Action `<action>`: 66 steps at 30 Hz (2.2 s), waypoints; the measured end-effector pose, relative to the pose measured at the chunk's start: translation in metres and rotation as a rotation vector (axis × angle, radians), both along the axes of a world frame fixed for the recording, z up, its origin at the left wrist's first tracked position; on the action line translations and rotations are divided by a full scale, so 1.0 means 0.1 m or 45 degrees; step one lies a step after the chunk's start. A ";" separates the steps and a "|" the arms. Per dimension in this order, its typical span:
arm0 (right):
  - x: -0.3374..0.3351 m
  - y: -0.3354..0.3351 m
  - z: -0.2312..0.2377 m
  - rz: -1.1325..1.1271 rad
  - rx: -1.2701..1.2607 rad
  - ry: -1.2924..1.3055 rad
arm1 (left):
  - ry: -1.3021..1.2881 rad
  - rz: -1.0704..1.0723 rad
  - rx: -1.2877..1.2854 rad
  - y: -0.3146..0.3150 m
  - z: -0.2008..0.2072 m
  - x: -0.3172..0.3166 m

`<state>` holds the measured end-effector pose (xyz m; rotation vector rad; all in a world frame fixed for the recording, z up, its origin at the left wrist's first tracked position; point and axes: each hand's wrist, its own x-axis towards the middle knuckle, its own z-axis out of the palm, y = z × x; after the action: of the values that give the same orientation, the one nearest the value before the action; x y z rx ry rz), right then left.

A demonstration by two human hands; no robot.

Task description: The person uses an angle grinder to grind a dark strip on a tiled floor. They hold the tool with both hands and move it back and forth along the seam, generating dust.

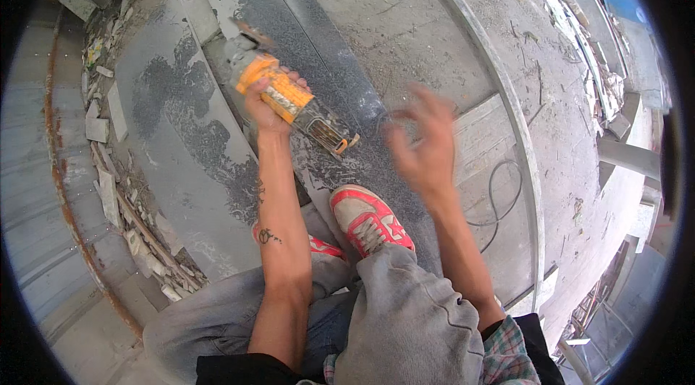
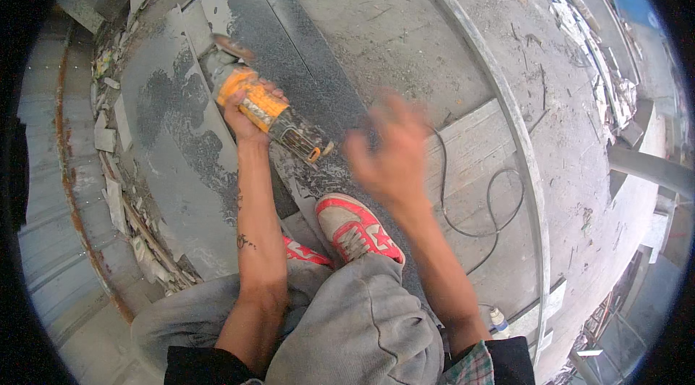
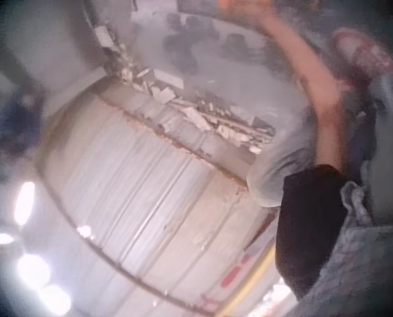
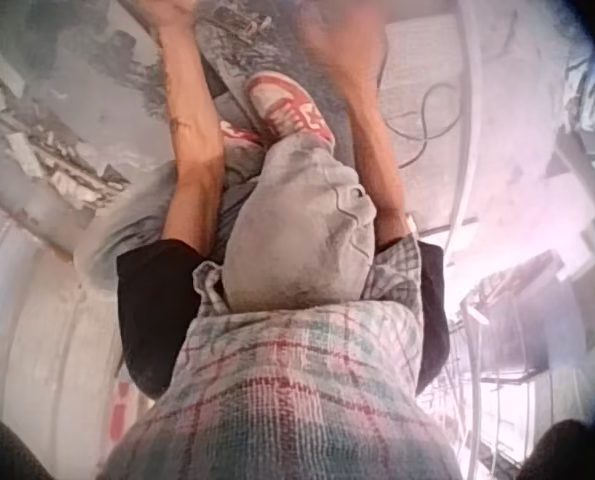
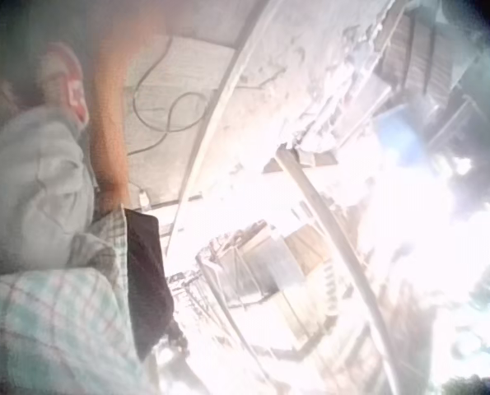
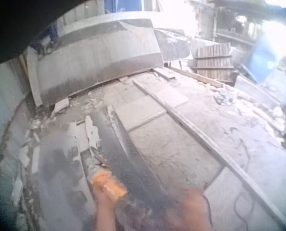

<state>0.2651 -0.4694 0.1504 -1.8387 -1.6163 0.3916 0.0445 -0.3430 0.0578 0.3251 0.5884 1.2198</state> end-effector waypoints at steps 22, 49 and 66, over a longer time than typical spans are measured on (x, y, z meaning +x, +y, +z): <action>-0.48 0.07 -0.95 0.154 -0.961 0.751 | 0.153 -0.280 -0.404 -0.38 -0.49 0.42; -0.53 0.13 -0.99 0.094 -1.075 0.772 | 0.140 -0.298 -0.462 -0.33 -0.61 0.39; -0.54 0.17 -0.99 0.098 -1.018 0.733 | 0.082 -0.319 -0.504 -0.28 -0.70 0.37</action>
<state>0.2108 -0.4521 0.0513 -1.9145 -1.1900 1.6194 0.0816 -0.3710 -0.0120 0.0989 0.8036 0.8322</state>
